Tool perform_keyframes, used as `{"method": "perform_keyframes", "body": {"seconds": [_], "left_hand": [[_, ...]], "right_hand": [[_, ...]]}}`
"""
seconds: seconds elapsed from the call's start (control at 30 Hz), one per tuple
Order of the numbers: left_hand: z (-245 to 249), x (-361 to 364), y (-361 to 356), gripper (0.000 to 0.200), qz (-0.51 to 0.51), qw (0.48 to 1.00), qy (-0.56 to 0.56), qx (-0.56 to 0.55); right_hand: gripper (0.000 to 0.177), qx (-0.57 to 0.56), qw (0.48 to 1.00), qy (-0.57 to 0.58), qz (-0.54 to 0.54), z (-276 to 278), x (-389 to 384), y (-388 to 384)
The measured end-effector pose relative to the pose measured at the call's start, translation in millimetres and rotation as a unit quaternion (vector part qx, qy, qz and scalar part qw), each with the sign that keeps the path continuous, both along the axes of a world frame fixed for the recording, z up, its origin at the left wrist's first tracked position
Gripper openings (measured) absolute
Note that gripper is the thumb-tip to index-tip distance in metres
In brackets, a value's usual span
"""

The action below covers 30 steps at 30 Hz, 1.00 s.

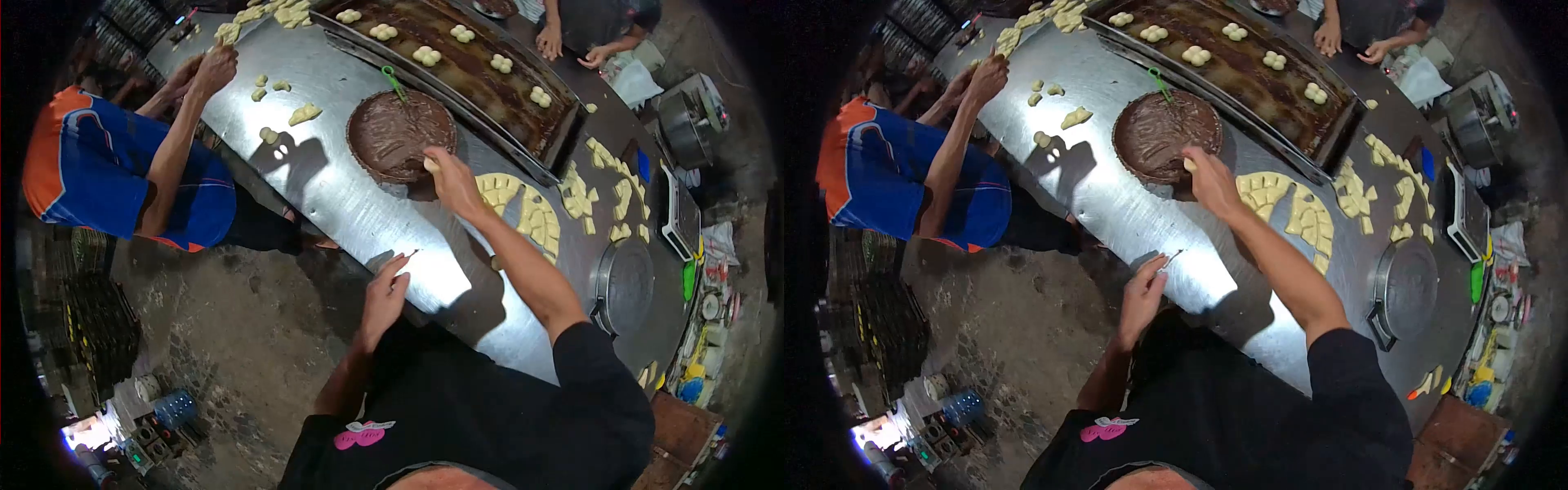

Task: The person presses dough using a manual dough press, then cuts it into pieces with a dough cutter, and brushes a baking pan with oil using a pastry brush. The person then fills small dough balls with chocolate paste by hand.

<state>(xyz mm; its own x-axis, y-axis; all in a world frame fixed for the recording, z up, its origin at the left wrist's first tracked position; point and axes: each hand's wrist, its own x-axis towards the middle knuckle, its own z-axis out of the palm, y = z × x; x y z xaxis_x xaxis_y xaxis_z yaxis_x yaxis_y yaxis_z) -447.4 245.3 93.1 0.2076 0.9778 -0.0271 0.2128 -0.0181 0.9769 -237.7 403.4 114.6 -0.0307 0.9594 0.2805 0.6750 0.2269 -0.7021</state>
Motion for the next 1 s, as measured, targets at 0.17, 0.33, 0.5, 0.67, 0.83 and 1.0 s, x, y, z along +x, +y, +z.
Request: {"method": "perform_keyframes", "body": {"seconds": [0.17,0.33,0.5,0.67,0.83,1.0], "left_hand": [[-17,-62,8,0.026,0.067,0.992,0.051,-0.097],[-33,-86,19,0.027,0.104,0.985,0.029,-0.131],[-27,-82,35,0.029,0.096,0.984,-0.007,-0.153],[-25,-78,43,0.029,0.067,0.982,-0.012,-0.175],[-19,-57,49,0.028,0.040,0.986,-0.007,-0.164],[-8,-10,60,0.034,0.020,0.955,-0.194,-0.223]], "right_hand": [[0.036,-0.028,0.938,-0.303,0.163,-12,-3,62],[0.041,-0.199,0.939,-0.200,0.199,-1,7,75],[0.038,-0.209,0.902,-0.300,0.229,-2,5,73],[0.038,-0.208,0.920,-0.230,0.240,9,4,74],[0.038,-0.223,0.925,-0.208,0.228,-7,-1,73],[0.036,-0.488,0.797,0.328,0.140,23,-7,34]]}}
